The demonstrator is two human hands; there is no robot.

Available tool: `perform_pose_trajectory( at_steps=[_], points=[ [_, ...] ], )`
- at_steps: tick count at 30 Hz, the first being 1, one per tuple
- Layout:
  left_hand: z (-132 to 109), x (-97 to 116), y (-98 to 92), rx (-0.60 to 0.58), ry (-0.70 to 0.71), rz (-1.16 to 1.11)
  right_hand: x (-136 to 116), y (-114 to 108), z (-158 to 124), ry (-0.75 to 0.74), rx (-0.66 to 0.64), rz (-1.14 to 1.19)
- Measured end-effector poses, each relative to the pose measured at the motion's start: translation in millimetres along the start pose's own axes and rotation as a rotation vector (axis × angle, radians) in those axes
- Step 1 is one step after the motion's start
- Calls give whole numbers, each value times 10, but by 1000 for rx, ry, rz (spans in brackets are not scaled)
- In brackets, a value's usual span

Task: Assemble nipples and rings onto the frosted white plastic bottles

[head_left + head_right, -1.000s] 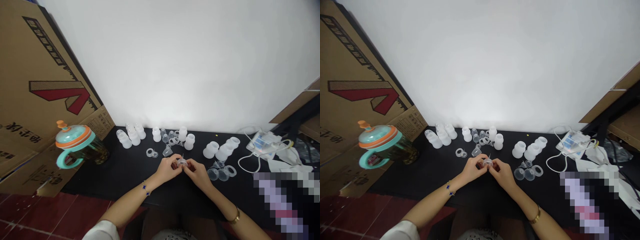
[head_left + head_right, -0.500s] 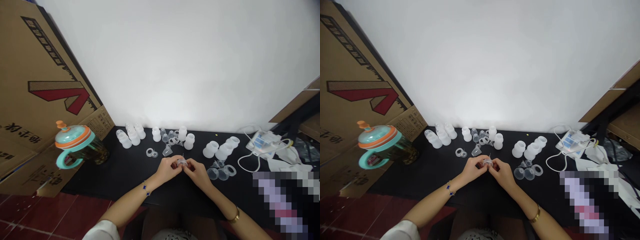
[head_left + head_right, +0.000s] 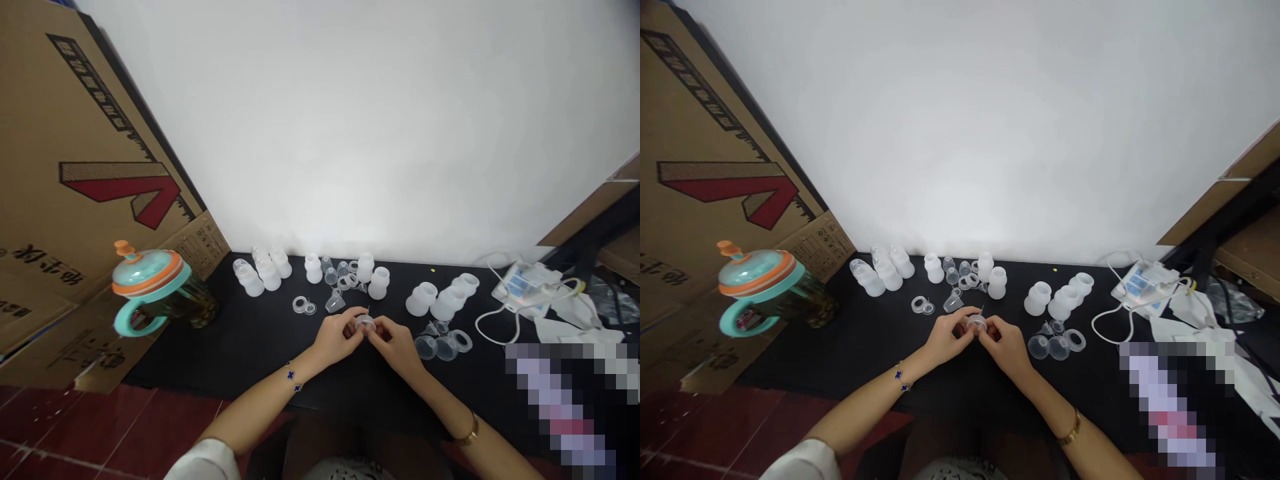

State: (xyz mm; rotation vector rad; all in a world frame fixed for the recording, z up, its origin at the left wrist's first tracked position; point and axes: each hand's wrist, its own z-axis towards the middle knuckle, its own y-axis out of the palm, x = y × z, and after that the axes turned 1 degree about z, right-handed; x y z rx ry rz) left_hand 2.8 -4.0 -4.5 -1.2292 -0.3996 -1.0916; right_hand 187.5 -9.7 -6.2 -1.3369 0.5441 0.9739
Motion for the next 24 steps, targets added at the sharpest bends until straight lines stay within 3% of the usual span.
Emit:
perform_pose_trajectory(
  at_steps=[7,24],
  points=[
    [7,6,-25,-48,-9,-68,-35,-23,-7,0,6,8],
    [38,-9,14,-21,-95,-122,-4,-17,-10,-23,-29,21]
  ],
)
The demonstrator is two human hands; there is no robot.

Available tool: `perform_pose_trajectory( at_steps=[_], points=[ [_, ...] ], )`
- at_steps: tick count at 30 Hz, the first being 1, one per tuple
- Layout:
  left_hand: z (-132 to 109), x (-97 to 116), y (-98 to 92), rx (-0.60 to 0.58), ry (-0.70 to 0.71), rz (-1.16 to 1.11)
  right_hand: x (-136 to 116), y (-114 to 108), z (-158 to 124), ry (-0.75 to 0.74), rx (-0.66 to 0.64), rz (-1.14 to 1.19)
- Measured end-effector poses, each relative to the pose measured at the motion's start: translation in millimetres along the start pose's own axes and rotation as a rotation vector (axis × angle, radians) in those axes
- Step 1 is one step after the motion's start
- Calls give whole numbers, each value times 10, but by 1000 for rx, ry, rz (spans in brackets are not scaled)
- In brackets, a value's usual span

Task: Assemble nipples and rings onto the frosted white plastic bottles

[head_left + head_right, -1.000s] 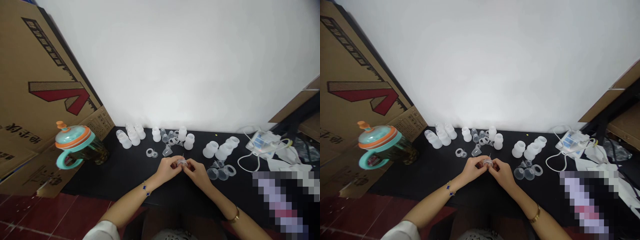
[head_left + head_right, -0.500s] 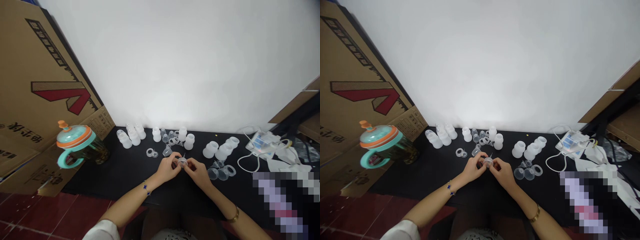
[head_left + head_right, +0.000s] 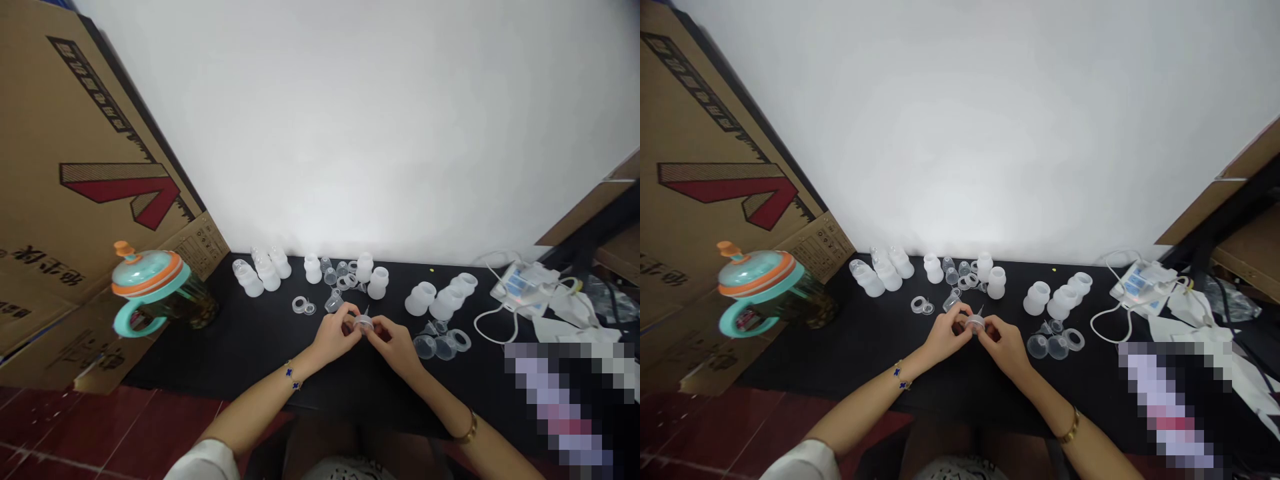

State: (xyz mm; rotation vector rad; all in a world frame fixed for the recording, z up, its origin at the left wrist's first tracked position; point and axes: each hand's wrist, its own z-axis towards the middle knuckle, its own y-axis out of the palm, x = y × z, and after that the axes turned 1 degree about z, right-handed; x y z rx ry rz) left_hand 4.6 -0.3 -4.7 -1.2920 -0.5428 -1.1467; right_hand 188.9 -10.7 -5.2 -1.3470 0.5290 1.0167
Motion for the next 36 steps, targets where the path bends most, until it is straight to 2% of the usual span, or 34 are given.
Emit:
perform_pose_trajectory(
  at_steps=[25,36],
  points=[
    [4,39,-30,-14,-15,-12,-19,-9,1,-13,-28,15],
    [-9,50,-53,-30,65,6,-27,7,7,-9,-18,11]
  ],
)
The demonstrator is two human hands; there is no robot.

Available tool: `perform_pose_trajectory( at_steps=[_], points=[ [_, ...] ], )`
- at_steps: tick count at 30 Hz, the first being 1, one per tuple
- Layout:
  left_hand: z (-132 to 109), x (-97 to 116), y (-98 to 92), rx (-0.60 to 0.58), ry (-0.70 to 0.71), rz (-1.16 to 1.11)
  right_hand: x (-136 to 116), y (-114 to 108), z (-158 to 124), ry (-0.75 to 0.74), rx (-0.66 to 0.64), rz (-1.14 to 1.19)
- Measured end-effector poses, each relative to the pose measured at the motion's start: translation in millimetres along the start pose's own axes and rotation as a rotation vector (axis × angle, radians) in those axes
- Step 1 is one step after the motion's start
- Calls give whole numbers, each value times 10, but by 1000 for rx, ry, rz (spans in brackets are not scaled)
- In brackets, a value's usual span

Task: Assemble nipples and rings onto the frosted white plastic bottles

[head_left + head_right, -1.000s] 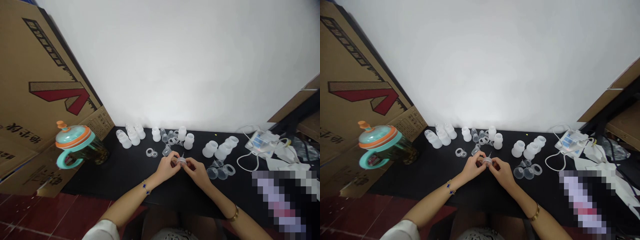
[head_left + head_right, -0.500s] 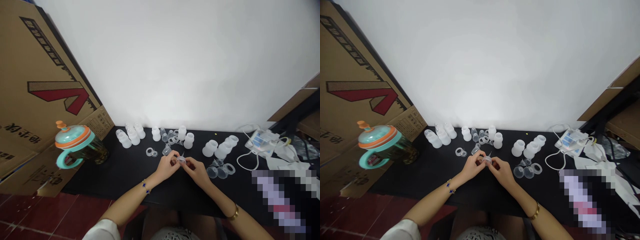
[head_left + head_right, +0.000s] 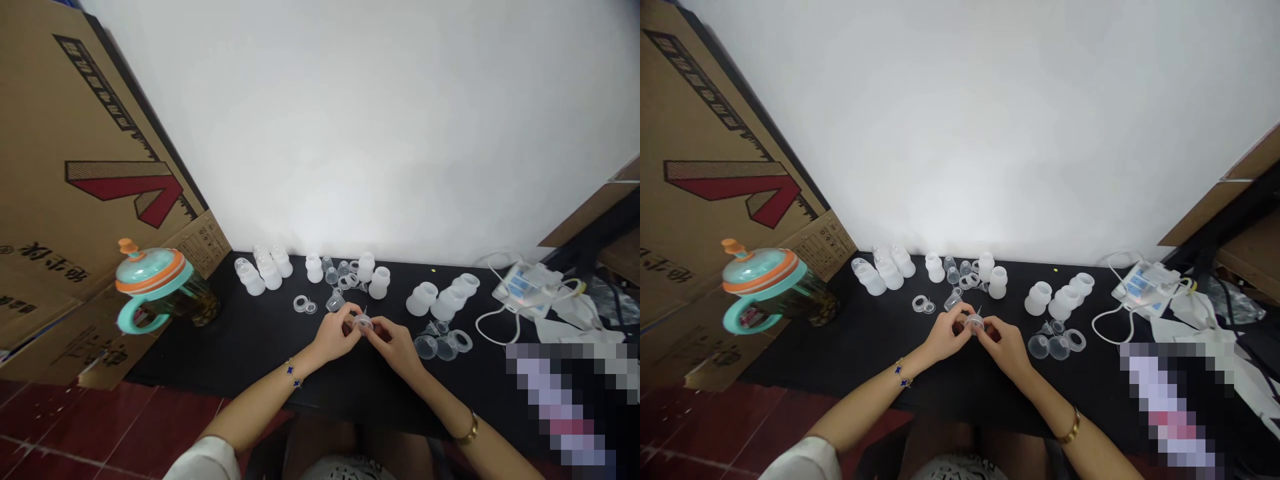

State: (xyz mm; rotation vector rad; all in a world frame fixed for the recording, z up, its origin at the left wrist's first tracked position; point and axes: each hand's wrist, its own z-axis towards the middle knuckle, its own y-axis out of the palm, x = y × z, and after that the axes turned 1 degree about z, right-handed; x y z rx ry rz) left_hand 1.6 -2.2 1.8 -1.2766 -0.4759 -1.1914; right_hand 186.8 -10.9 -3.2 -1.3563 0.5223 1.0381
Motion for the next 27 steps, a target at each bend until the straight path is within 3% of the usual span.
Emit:
perform_pose_trajectory(
  at_steps=[27],
  points=[
    [3,-30,16,10,-33,-9,2,4,-10,-12,-4,-10]
  ],
)
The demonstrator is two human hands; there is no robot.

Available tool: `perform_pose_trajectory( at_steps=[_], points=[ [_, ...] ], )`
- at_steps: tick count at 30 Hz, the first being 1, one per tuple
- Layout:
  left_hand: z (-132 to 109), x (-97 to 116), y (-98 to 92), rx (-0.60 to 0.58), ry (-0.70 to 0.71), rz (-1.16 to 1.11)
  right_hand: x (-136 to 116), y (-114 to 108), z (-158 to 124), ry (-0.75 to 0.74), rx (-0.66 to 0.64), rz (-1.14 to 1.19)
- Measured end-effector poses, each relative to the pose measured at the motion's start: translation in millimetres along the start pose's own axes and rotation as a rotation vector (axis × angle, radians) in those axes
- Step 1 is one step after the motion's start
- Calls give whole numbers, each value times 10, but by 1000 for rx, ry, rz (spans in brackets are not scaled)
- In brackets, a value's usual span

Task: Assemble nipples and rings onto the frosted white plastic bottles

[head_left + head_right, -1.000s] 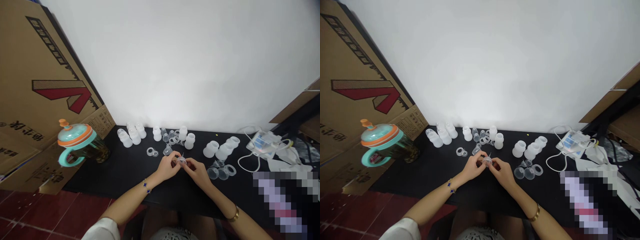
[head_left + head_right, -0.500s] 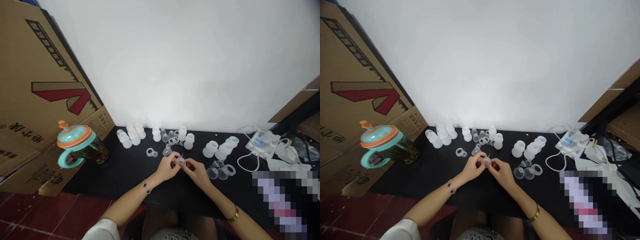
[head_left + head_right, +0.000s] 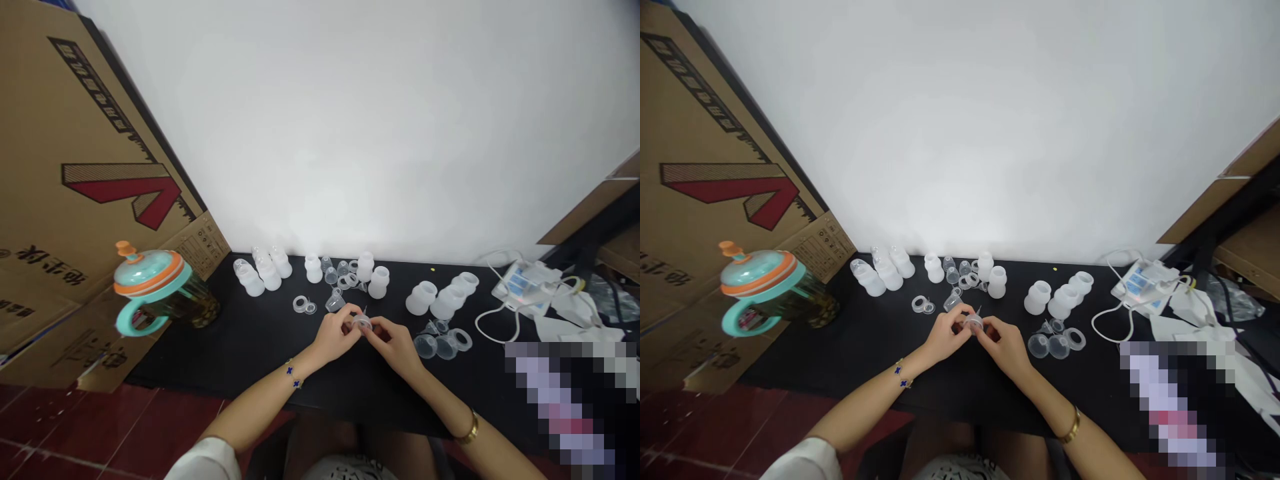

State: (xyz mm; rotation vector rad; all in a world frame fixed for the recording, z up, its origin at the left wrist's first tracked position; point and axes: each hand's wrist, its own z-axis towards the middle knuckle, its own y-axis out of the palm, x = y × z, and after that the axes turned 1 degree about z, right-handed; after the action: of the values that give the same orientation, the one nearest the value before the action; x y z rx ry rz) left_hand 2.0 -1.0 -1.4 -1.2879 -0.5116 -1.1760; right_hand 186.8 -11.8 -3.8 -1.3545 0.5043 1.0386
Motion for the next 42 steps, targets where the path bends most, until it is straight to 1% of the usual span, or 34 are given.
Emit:
perform_pose_trajectory(
  at_steps=[12,20,27,36,42],
  points=[
    [9,25,-12,-3,-29,13,-11,-4,3,23,-2,12],
    [15,38,-36,9,-28,124,-36,-2,-2,-6,-37,7],
    [3,26,-33,13,16,240,25,-15,5,8,-12,29],
    [-3,27,-35,37,53,203,10,-36,22,32,-10,31],
    [8,10,-29,41,17,137,-1,-38,6,34,-7,15]
  ],
)
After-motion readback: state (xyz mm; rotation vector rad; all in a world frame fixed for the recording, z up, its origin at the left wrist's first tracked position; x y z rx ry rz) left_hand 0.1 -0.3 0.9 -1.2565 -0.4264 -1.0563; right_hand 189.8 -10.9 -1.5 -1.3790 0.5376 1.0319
